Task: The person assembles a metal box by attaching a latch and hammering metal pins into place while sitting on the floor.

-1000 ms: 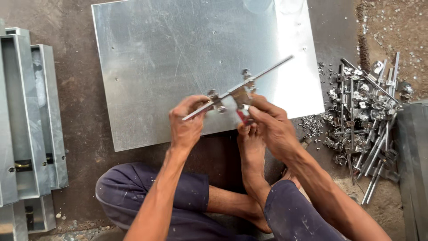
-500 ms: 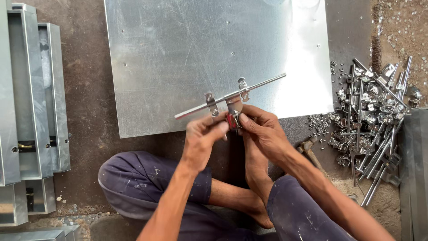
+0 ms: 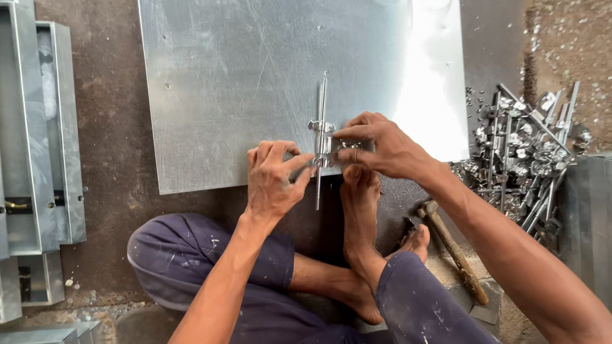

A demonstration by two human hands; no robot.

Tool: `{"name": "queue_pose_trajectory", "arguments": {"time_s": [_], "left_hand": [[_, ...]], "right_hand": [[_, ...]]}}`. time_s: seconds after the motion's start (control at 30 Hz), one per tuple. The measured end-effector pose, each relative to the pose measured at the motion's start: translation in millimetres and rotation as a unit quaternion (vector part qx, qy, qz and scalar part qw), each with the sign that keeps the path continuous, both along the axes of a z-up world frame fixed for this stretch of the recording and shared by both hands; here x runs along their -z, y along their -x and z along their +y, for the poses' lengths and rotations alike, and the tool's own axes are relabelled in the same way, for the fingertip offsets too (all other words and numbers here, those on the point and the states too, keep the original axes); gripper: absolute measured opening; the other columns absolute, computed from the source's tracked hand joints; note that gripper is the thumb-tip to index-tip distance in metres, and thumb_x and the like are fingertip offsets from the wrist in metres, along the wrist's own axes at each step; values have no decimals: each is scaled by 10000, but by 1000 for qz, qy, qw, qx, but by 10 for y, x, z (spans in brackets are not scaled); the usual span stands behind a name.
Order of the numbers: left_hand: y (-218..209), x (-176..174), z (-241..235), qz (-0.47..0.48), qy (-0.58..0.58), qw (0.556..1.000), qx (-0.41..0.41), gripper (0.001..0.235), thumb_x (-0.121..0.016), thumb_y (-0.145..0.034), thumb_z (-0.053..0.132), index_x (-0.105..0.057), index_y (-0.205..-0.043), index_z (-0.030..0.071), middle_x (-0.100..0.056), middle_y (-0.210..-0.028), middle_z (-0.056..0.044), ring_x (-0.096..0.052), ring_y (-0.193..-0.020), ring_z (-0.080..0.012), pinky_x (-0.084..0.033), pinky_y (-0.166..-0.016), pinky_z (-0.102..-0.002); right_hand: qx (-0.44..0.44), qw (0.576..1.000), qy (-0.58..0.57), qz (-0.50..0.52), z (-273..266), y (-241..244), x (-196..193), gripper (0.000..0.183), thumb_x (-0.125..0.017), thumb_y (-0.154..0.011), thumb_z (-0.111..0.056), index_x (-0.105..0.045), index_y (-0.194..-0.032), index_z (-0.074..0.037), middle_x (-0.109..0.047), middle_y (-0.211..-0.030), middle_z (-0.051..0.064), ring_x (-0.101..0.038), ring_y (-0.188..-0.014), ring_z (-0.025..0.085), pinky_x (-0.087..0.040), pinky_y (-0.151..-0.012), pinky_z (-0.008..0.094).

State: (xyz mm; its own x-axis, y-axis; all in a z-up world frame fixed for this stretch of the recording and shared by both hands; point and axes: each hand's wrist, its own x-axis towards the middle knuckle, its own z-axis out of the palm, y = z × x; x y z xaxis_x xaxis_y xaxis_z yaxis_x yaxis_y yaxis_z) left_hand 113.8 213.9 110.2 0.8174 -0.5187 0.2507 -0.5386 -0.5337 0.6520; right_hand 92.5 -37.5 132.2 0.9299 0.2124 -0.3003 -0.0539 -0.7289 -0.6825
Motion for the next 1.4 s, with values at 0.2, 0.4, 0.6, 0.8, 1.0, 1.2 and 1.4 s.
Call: {"name": "queue_pose_trajectory", "arguments": {"time_s": [0.2, 0.4, 0.6, 0.8, 1.0, 1.2, 1.4], "left_hand": [[83, 93, -107, 22, 44, 999, -7, 232, -811, -793, 180, -785, -1020, 141, -721, -980, -2, -595, -933, -192, -395, -890, -374], [290, 54, -367, 1, 66, 994, -83, 180, -772, -835, 162, -765, -998, 85, -729, -901, -32, -633, -820, -198, -425, -845, -381], [245, 5, -560, -25, -113, 993, -3, 106, -773, -829, 141, -769, -920, 86, -698, -887, -72, -638, -838, -234, -439, -838, -409], [52, -40, -76, 14, 25, 999, -20, 315, -803, -791, 198, -776, -1093, 113, -677, -1051, -42, -594, -968, -220, -409, -891, -379], [36, 139, -19, -7, 10, 1000, -14, 180, -841, -849, 245, -810, -1016, 183, -667, -988, 35, -566, -943, -174, -370, -899, -363], [46, 204, 4, -5, 13, 1000, -19, 151, -835, -866, 238, -808, -1002, 176, -664, -984, 34, -556, -917, -165, -365, -898, -357], [16, 166, -1, -10, 22, 1000, -11, 163, -836, -874, 233, -802, -1023, 175, -675, -972, 31, -558, -886, -160, -373, -886, -360]], "right_hand": [[32, 999, -6, -15, 48, 122, 43, 407, -718, -852, -76, -709, -1256, -123, -665, -1196, 115, -653, -1090, 258, -580, -961, 352], [43, 996, -63, -34, 10, 157, 124, 431, -645, -859, 34, -687, -1271, -85, -648, -1210, 132, -671, -1086, 260, -551, -955, 338], [15, 996, -43, -70, 10, 154, 201, 450, -646, -866, 31, -683, -1296, -94, -631, -1231, 149, -648, -1124, 273, -555, -979, 335], [-6, 998, 0, -57, 43, 188, 160, 464, -716, -843, -9, -695, -1294, -118, -639, -1217, 124, -586, -1155, 285, -520, -1018, 373], [-26, 997, -24, -76, 29, 143, 140, 461, -666, -857, 23, -687, -1299, -109, -635, -1231, 116, -591, -1183, 277, -502, -1050, 358], [-16, 996, -29, -82, 53, 177, 130, 495, -622, -857, 87, -672, -1319, -84, -616, -1242, 131, -584, -1199, 286, -492, -1036, 348], [-9, 994, -44, -96, 66, 166, 191, 505, -600, -858, 92, -665, -1323, -93, -613, -1251, 129, -575, -1229, 276, -506, -1017, 331]]}}
